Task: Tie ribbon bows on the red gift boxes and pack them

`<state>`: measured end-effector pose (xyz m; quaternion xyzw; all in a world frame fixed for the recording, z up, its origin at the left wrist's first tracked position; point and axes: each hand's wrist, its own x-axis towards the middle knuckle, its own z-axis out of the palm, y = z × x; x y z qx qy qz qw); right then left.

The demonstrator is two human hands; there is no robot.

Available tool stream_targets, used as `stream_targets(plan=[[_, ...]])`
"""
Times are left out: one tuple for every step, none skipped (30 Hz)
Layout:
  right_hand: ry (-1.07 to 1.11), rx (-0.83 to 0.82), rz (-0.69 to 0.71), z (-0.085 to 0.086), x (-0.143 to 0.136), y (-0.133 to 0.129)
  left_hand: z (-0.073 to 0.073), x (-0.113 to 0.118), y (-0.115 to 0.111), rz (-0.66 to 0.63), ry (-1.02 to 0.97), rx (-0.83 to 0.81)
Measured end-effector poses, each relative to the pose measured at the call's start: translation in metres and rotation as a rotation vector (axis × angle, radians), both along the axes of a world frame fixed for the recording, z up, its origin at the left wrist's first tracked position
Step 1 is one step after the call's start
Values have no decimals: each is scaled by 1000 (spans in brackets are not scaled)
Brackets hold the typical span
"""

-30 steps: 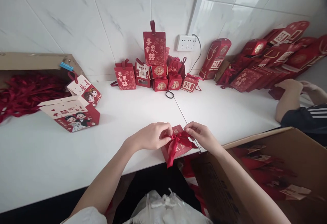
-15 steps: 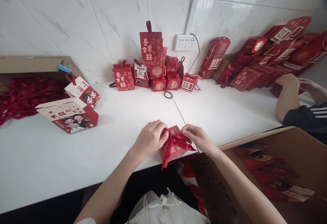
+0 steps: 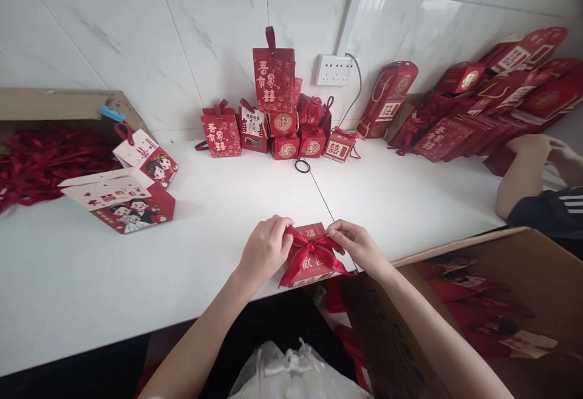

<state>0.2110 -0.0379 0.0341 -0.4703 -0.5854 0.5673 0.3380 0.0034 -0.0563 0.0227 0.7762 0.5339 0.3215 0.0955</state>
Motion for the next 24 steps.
stream_targets(plan=[[6, 0, -8, 0, 0, 0, 2, -1, -1, -16, -38, -42], [14, -2, -14, -1, 0, 0, 4, -3, -2, -50, -87, -98], [23, -4, -19, -2, 0, 0, 7, -4, -4, -94, -140, -164], [31, -6, -20, -2, -1, 0, 10, -6, -5, -140, -193, -237], [35, -8, -17, -3, -1, 0, 13, -7, -6, -175, -242, -311], [35, -10, -10, -3, -1, 0, 15, -8, -6, -183, -286, -375], [29, -11, 0, -3, -1, -1, 16, -8, -7, -159, -323, -425], [20, -13, 12, -3, -1, -1, 16, -8, -7, -104, -353, -459], [7, -15, 22, -3, -1, -2, 16, -8, -8, -36, -376, -478], [-5, -17, 29, -2, -2, -3, 14, -7, -8, 28, -390, -484], [-12, -18, 29, -1, -2, -3, 13, -6, -9, 76, -400, -484], [-12, -20, 27, -1, -2, -4, 11, -5, -9, 101, -412, -483], [-4, -24, 24, 0, -2, -4, 9, -4, -10, 107, -430, -484], [13, -30, 21, 0, -2, -4, 6, -4, -11, 103, -457, -485], [38, -41, 20, -1, -2, -4, 4, -3, -12, 99, -493, -485], [66, -57, 19, -1, -2, -4, 2, -2, -14, 104, -533, -480], [95, -78, 18, -2, -2, -4, -1, -1, -16, 117, -573, -470], [121, -99, 16, -4, -2, -4, -4, 1, -19, 136, -605, -457], [141, -120, 15, -5, -2, -4, -7, 3, -21, 158, -628, -441], [154, -136, 16, -7, -2, -4, -10, 4, -24, 177, -643, -422], [162, -146, 18, -9, -2, -3, -13, 6, -26, 192, -654, -406], [166, -152, 23, -10, -1, -3, -16, 8, -28, 200, -662, -394], [165, -153, 29, -12, -1, -2, -18, 9, -30, 202, -668, -386], [154, -151, 35, -13, 1, -1, -20, 9, -31, 199, -672, -384]])
